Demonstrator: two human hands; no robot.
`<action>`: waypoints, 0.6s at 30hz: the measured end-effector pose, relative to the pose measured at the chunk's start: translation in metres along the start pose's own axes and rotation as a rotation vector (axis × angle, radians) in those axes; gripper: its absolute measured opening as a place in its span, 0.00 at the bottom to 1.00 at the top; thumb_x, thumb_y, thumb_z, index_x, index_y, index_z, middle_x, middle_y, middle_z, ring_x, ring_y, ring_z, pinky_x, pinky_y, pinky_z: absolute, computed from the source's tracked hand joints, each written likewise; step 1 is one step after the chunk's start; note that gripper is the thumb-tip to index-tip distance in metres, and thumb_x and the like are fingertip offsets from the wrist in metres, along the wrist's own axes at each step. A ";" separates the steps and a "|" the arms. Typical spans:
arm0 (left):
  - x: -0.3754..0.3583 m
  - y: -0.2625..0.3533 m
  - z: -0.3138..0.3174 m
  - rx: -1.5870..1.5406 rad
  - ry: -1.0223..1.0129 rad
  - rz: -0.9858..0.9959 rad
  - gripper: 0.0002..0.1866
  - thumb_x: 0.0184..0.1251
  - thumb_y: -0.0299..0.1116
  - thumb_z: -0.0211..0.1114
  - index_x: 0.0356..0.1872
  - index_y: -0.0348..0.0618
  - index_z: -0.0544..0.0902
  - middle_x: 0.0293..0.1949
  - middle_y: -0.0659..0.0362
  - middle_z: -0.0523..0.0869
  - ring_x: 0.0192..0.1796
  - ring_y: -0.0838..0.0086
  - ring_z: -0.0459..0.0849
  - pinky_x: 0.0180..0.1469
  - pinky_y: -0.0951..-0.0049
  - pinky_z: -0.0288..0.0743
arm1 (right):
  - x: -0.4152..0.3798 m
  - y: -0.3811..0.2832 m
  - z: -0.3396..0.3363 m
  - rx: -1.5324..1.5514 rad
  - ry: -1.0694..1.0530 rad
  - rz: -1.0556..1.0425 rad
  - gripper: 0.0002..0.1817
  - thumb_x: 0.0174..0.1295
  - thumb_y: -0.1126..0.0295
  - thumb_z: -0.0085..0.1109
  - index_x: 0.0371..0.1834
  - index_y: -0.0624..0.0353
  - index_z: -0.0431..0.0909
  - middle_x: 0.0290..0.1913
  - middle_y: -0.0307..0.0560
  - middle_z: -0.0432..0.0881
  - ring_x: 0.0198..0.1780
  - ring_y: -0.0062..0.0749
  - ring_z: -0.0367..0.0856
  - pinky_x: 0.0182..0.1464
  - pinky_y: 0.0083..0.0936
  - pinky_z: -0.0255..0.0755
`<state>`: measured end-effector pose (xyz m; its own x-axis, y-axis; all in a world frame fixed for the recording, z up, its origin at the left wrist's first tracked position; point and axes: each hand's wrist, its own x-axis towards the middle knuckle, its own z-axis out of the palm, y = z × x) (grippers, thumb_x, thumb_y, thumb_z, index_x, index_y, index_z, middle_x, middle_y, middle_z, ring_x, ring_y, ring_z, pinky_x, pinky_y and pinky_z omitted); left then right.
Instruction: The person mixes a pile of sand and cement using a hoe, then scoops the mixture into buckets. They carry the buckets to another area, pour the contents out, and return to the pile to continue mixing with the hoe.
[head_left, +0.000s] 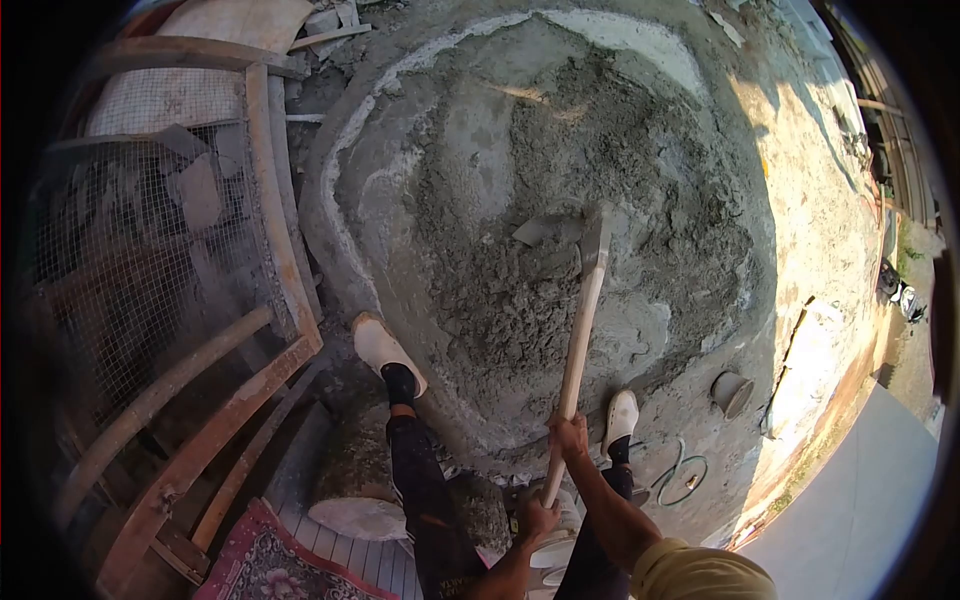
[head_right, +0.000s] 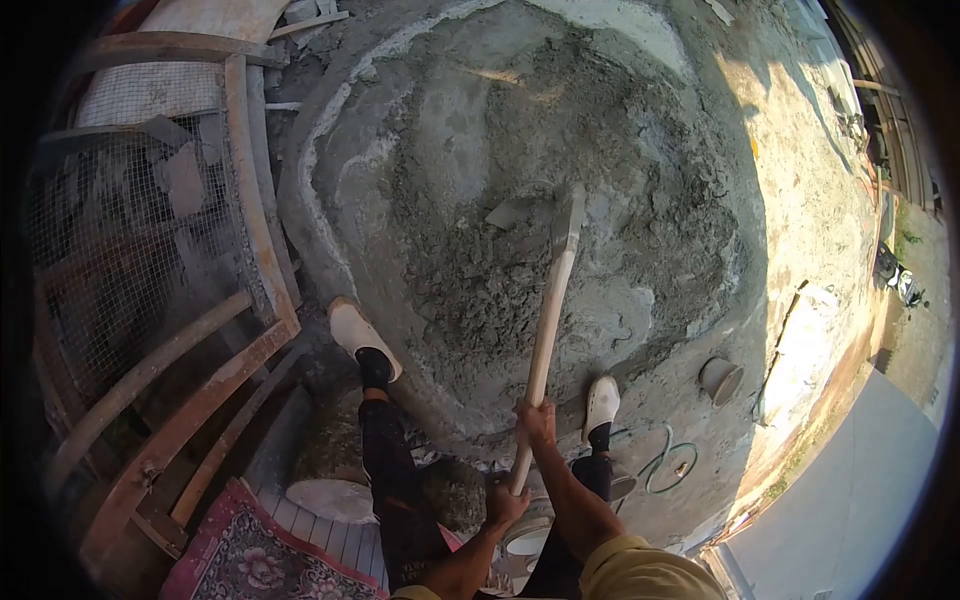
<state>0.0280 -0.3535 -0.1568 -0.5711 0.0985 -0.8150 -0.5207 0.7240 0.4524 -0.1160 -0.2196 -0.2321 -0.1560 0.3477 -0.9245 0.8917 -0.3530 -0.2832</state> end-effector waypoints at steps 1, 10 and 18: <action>0.021 0.017 -0.008 0.032 -0.020 -0.045 0.19 0.49 0.40 0.73 0.39 0.39 0.81 0.27 0.44 0.85 0.34 0.48 0.86 0.39 0.54 0.80 | 0.012 -0.018 0.000 0.039 -0.080 -0.030 0.06 0.49 0.74 0.60 0.26 0.62 0.73 0.14 0.42 0.72 0.11 0.30 0.71 0.14 0.26 0.66; 0.328 0.292 -0.181 0.051 0.297 0.364 0.23 0.48 0.24 0.70 0.47 0.33 0.74 0.34 0.39 0.84 0.35 0.49 0.87 0.37 0.57 0.82 | 0.117 -0.378 0.093 -0.182 0.104 -0.844 0.24 0.68 0.54 0.51 0.49 0.68 0.65 0.26 0.50 0.77 0.21 0.36 0.80 0.24 0.31 0.76; 0.251 0.181 -0.099 0.089 0.015 0.148 0.23 0.47 0.26 0.70 0.46 0.31 0.74 0.33 0.38 0.84 0.37 0.45 0.86 0.39 0.53 0.81 | 0.154 -0.237 0.064 -0.751 0.183 -0.659 0.25 0.70 0.51 0.42 0.51 0.67 0.59 0.41 0.83 0.76 0.43 0.76 0.77 0.43 0.52 0.77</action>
<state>-0.2726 -0.2654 -0.2441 -0.6473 0.1990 -0.7358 -0.3723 0.7598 0.5330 -0.3789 -0.1384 -0.3235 -0.7016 0.4260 -0.5712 0.6980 0.5718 -0.4310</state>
